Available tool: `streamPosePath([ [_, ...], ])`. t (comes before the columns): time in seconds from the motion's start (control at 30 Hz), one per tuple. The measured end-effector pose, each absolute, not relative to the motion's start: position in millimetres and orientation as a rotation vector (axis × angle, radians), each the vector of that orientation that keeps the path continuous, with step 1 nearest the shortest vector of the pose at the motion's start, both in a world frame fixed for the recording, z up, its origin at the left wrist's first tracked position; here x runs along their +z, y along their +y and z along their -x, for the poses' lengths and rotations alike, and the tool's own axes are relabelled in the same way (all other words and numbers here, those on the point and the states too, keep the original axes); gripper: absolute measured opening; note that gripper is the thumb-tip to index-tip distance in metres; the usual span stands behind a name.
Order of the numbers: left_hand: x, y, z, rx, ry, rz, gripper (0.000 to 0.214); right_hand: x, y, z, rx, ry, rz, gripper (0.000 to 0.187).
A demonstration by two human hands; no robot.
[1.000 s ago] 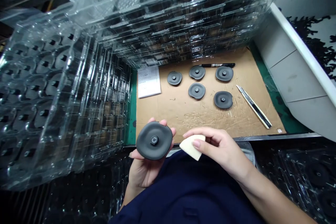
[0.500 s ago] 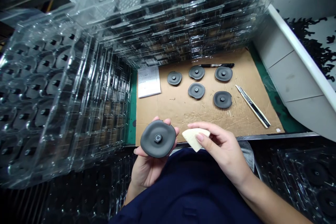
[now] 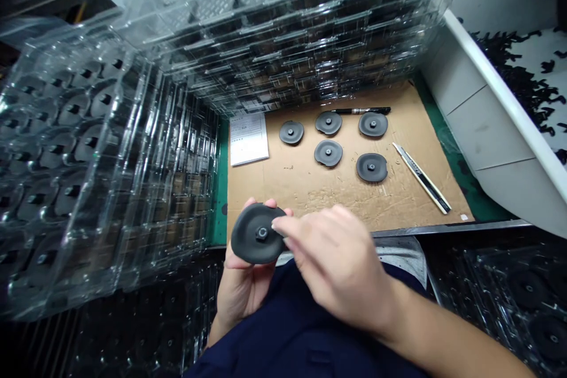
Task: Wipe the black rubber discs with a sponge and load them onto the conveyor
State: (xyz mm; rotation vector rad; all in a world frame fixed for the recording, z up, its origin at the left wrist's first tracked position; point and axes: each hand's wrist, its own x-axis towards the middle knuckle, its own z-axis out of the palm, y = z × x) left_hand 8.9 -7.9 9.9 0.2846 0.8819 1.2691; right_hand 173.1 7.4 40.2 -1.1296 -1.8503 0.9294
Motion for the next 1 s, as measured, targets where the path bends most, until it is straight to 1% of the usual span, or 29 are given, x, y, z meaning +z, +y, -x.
streamPosePath([
  [0.07,9.9,-7.6,-8.2,1.285,0.931,-0.287,0.051,44.9,10.1,-170.8,1.062,-1.991,0.935,0.028],
  [0.13,10.2,-7.3,-7.5,1.296,0.955,-0.283,0.051,45.4,13.2,-171.8,1.192,-1.962,0.917,0.025],
  [0.17,10.3,-7.1,-7.5,1.309,0.952,-0.287,0.050,44.4,14.7,-172.5,1.183,-1.900,0.994,0.025],
  [0.23,10.2,-6.6,-8.3,1.344,0.923,-0.309,0.048,41.9,16.2,-172.5,1.030,-1.790,1.159,0.026],
  [0.3,9.7,-6.1,-9.1,1.352,0.900,-0.320,0.049,40.9,14.8,-170.4,0.953,-1.827,1.119,0.029],
  [0.4,9.0,-5.9,-8.5,1.322,0.909,-0.290,0.048,42.2,8.9,-169.5,1.171,-1.944,0.837,0.028],
  [0.43,9.0,-6.1,-7.9,1.317,0.904,-0.282,0.047,42.1,7.0,-171.1,1.256,-1.908,0.838,0.027],
  [0.5,9.6,-6.8,-6.6,1.328,0.871,-0.292,0.048,39.2,4.4,-177.3,1.342,-1.731,1.022,0.024],
  [0.57,10.8,-7.8,-5.9,1.335,0.838,-0.327,0.054,33.4,3.2,-184.7,1.351,-1.526,1.262,0.023],
  [0.63,12.6,-8.9,-5.5,1.322,0.823,-0.362,0.056,26.7,2.0,-190.0,1.370,-1.415,1.379,0.021],
  [1.0,24.2,-14.9,-7.6,1.292,0.816,-0.387,0.052,15.2,-3.8,-184.1,1.560,-1.345,1.362,0.021],
])
